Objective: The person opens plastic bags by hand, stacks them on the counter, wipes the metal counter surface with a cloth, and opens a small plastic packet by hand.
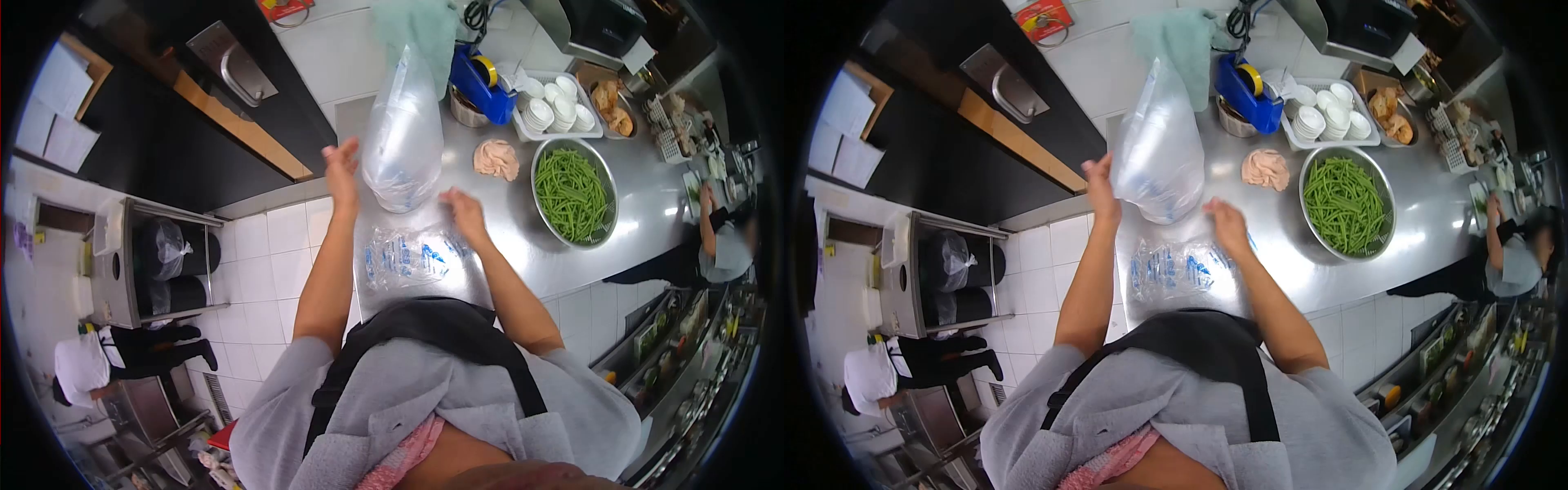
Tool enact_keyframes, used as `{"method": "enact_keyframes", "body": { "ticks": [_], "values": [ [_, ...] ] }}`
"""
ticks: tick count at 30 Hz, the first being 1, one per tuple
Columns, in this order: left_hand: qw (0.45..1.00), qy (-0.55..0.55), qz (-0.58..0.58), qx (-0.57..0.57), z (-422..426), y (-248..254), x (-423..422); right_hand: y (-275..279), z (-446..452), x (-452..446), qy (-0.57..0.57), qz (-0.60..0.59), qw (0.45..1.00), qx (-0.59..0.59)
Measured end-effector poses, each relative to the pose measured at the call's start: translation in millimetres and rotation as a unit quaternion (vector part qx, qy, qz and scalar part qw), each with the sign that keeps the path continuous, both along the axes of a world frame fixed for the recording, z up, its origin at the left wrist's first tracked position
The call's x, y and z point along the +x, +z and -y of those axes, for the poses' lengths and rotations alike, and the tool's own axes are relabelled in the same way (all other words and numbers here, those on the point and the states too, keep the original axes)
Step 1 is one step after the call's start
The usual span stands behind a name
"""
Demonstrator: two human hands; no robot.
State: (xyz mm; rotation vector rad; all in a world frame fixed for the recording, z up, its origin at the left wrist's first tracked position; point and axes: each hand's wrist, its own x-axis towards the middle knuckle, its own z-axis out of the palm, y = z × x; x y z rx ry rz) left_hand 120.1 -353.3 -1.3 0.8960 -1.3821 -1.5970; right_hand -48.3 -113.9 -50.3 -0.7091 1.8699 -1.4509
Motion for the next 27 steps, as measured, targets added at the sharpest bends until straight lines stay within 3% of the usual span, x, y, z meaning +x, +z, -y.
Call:
{"method": "enact_keyframes", "body": {
  "ticks": [1, 3, 5, 7, 8, 10, 11, 12, 14, 17, 20, 23, 26, 27],
  "values": [
    [0.989, 0.016, -0.145, 0.001, -14.4, 12.9, 7.8, 14.9, 5.4, -14.1, -0.046, -0.009, 0.999, -0.017],
    [0.985, 0.034, -0.146, -0.09, -53.0, 52.6, 14.7, 49.2, 34.3, -51.7, -0.079, -0.063, 0.992, -0.074],
    [0.972, 0.042, -0.123, -0.194, -76.2, 68.2, 10.9, 88.6, 76.5, -74.6, -0.075, -0.01, 0.974, -0.212],
    [0.949, 0.034, -0.072, -0.303, -91.0, 72.0, 0.8, 123.5, 115.6, -94.1, 0.002, 0.024, 0.975, -0.223],
    [0.953, 0.055, -0.168, -0.245, -98.7, 76.6, -12.4, 125.2, 135.2, -94.7, 0.009, 0.053, 0.981, -0.188],
    [0.989, 0.023, -0.054, -0.139, -92.9, 60.4, -31.5, 120.7, 166.4, -87.5, 0.024, 0.109, 0.987, -0.116],
    [0.996, 0.006, 0.002, -0.084, -89.9, 49.9, -35.3, 108.2, 169.2, -79.4, 0.025, 0.054, 0.992, -0.108],
    [0.995, -0.009, 0.002, -0.101, -87.9, 44.6, -35.2, 85.2, 170.6, -71.8, 0.027, -0.002, 0.994, -0.102],
    [0.99, -0.037, 0.002, -0.139, -79.0, 36.3, -32.3, 77.7, 166.6, -62.3, 0.022, 0.134, 0.984, -0.119],
    [0.987, -0.056, 0.02, -0.146, -68.1, 3.8, -20.5, 73.5, 141.9, -50.1, 0.012, 0.126, 0.987, -0.099],
    [0.971, -0.153, 0.108, -0.147, -47.7, -0.6, -11.0, 30.3, 112.4, -39.3, -0.036, 0.043, 0.984, -0.172],
    [0.947, -0.265, 0.16, -0.082, -19.3, 10.8, 16.2, 34.2, 62.2, -52.4, 0.04, 0.104, 0.981, -0.158],
    [0.969, -0.213, 0.056, -0.11, -8.7, 48.2, 35.4, 60.9, 25.5, -89.4, 0.133, 0.059, 0.98, -0.136],
    [0.971, -0.218, -0.013, -0.096, -9.0, 62.7, 33.2, 92.2, 18.2, -84.0, 0.141, 0.041, 0.97, -0.191]
  ]
}}
